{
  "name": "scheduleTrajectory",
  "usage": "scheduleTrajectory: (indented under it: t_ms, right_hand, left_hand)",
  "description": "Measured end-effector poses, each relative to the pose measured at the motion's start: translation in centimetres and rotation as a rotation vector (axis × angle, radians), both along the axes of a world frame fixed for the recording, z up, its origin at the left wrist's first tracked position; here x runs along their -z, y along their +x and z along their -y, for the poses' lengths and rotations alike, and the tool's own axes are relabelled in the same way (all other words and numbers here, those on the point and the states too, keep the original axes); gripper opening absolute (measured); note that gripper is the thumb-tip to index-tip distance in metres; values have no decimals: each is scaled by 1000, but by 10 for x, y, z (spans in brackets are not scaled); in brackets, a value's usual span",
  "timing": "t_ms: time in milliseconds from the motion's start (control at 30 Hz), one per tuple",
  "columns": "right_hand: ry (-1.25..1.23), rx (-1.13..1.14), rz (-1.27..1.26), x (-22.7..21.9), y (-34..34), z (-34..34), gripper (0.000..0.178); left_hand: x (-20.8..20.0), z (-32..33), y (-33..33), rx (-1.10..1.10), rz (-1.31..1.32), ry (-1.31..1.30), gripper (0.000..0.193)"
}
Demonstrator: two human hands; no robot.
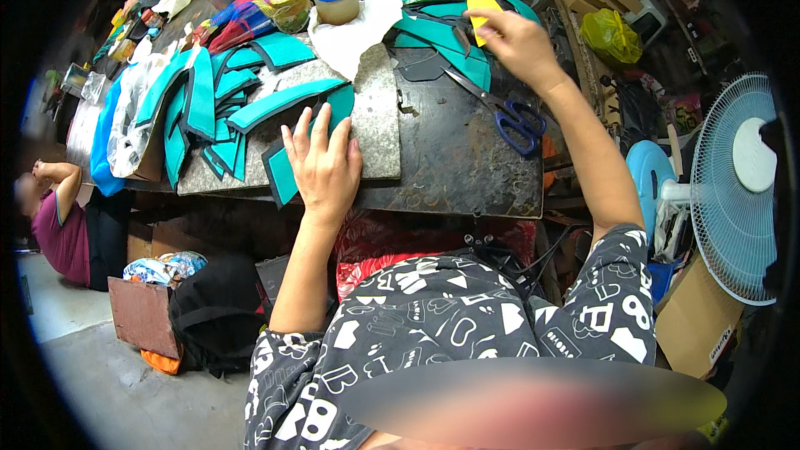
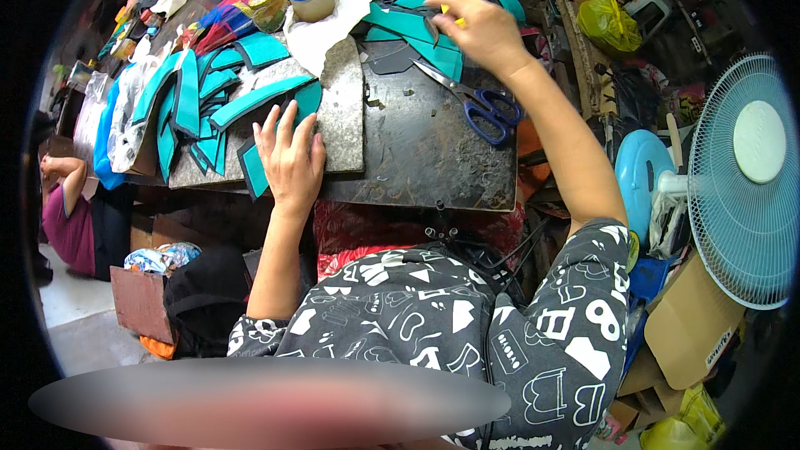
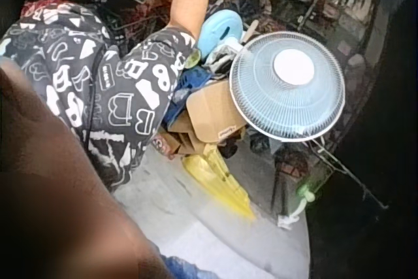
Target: The person assembles shoe components by applying adhesive to black and teal foam pieces, pressing them together, and trimming edges with scissors. They handle multiple pieces one at a time, aligning and bonding them on a low work table.
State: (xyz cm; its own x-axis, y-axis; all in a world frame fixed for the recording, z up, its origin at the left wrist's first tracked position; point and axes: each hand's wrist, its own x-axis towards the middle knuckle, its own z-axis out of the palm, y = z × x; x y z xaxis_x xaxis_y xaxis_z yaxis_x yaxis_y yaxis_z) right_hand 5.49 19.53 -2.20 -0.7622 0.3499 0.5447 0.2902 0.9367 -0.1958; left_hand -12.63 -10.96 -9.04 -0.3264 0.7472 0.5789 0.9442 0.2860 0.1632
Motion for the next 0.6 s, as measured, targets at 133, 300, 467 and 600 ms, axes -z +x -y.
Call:
scheduleTrajectory:
  t_ms: [133,300,467,600]
  right_hand:
    - [-421,163,-213,-8,27,-59,32]
    - [-689,190,-337,1,51,-99,37]
    - [-741,176,-373,13,49,-97,38]
    - [-742,134,-363,11,45,-97,42]
  left_hand:
    - [-2,-1,0,3,-13,2,33]
    - [-3,2,2,1,-3,-10,34]
    - [-4,2,3,13,-12,-23,38]
    - [-3,2,2,18,-23,-26,40]
